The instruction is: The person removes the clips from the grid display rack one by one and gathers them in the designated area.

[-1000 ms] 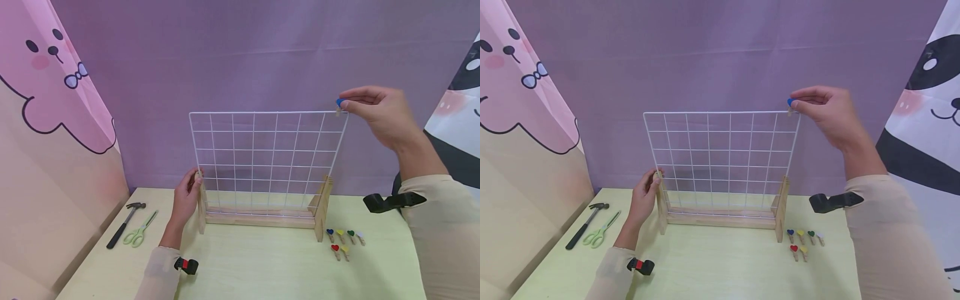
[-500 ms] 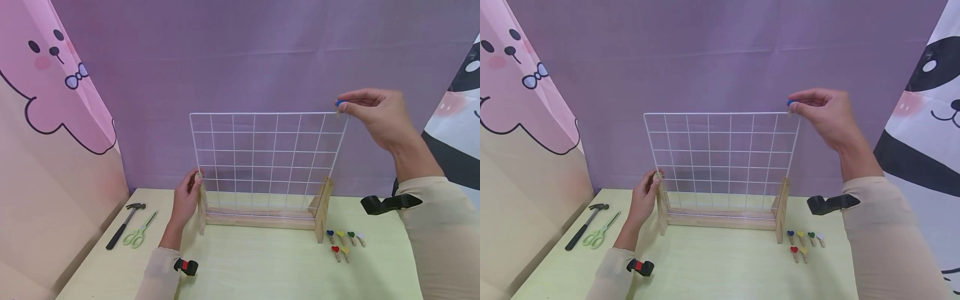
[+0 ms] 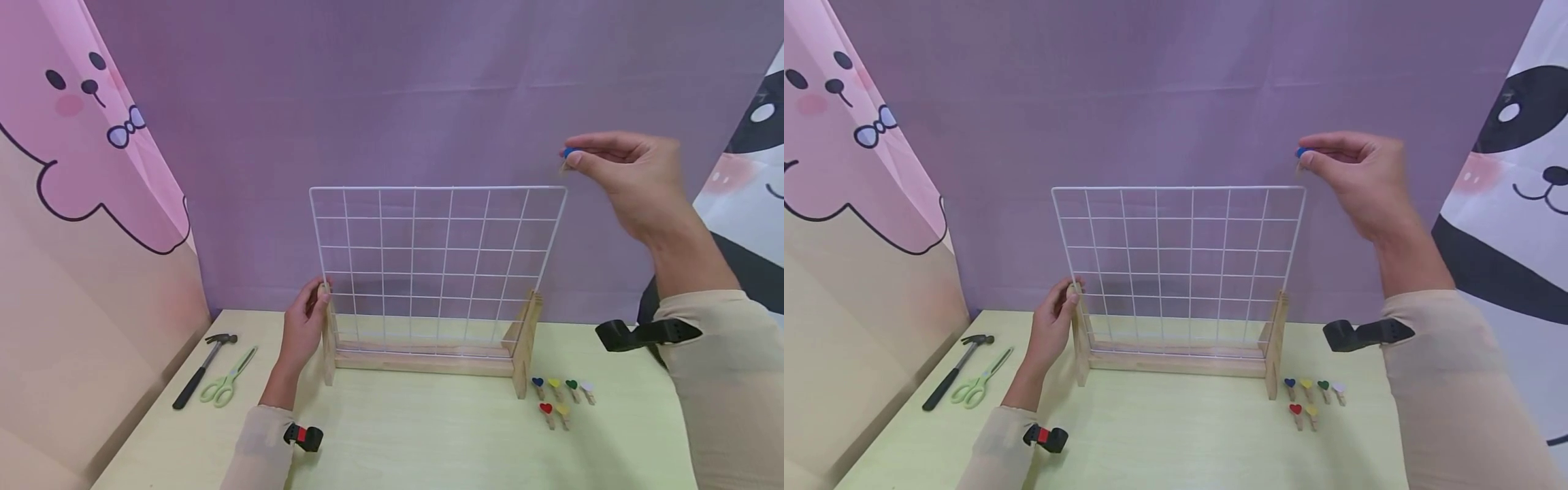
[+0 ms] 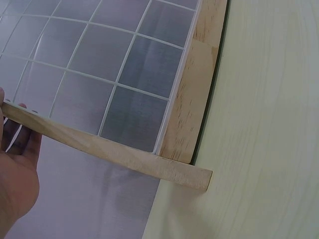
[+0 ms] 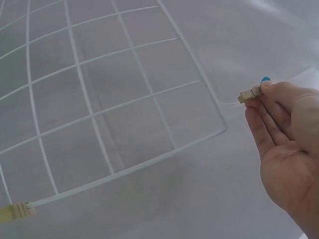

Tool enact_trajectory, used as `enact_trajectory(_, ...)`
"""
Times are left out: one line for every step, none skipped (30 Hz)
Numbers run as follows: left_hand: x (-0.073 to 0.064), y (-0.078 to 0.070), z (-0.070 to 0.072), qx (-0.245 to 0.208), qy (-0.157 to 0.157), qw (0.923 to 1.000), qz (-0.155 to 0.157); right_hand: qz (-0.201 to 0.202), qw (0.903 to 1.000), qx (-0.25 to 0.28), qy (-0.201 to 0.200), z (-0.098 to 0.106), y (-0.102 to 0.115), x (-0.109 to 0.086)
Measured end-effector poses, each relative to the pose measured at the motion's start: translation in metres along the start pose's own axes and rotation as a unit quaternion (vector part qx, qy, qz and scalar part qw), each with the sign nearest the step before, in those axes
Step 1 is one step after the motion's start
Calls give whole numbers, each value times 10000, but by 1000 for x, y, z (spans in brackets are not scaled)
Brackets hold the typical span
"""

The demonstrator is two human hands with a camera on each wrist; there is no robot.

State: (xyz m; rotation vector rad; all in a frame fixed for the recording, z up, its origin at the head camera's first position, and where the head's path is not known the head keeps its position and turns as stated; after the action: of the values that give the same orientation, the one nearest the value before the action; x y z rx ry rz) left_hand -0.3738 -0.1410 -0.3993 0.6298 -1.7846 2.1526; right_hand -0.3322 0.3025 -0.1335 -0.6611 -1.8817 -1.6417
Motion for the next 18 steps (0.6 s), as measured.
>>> enact_trajectory(0,0,0,7,5,10000,3,19,10000,32,3,1,2,-1)
enact_trajectory(0,0,0,26,12,10000,11,15,10000,61,9,2,4,-2)
enact_trajectory(-1,0,0,41,16,10000,7,-14,10000,55,10,4,6,-3)
enact_trajectory(-1,0,0,48,21,10000,11,-42,10000,24,3,5,7,-4)
enact_trajectory(-1,0,0,58,27,10000,14,-77,10000,-13,0,7,8,-5)
enact_trajectory(-1,0,0,67,31,10000,16,-133,9998,-122,6,9,9,-7)
enact_trajectory(-1,0,0,80,36,10000,20,-181,9995,-262,5,11,10,-8)
enact_trajectory(-1,0,0,78,40,10000,14,-260,9987,-431,6,13,11,-10)
enact_trajectory(-1,0,0,62,32,10000,7,-316,9976,-609,18,15,11,-12)
enact_trajectory(-1,0,0,56,32,10000,5,-351,9966,-740,44,16,11,-13)
enact_trajectory(-1,0,0,50,28,10000,1,-390,9957,-832,72,17,11,-15)
enact_trajectory(-1,0,0,53,23,10000,-1,-422,9950,-905,95,19,11,-16)
enact_trajectory(-1,-1,0,37,19,10000,-12,-452,9945,-934,108,20,11,-17)
enact_trajectory(-1,-1,1,32,16,10000,-14,-485,9943,-939,113,21,11,-19)
enact_trajectory(-2,-1,1,20,12,10000,-17,-490,9946,-908,129,22,11,-20)
enact_trajectory(-1,-1,1,29,22,10000,-16,-479,9951,-858,120,23,12,-21)
enact_trajectory(-1,0,1,29,23,10000,-9,-472,9954,-832,102,24,12,-22)
enact_trajectory(-1,0,1,34,33,10000,-6,-463,9953,-842,87,25,12,-24)
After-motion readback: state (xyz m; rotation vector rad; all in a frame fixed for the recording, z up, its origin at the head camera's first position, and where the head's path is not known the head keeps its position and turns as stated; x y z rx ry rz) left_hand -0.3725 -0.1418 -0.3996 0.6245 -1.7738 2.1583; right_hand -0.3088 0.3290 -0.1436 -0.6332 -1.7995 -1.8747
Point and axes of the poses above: each hand's wrist, its own x-axis towards the middle knuckle, its own z-axis out of the back of the hand, y = z × x, the point moved 5 cm from there along x, towards the middle knuckle, and after that the axes turned 3 degrees about z, right-handed, at the moved point
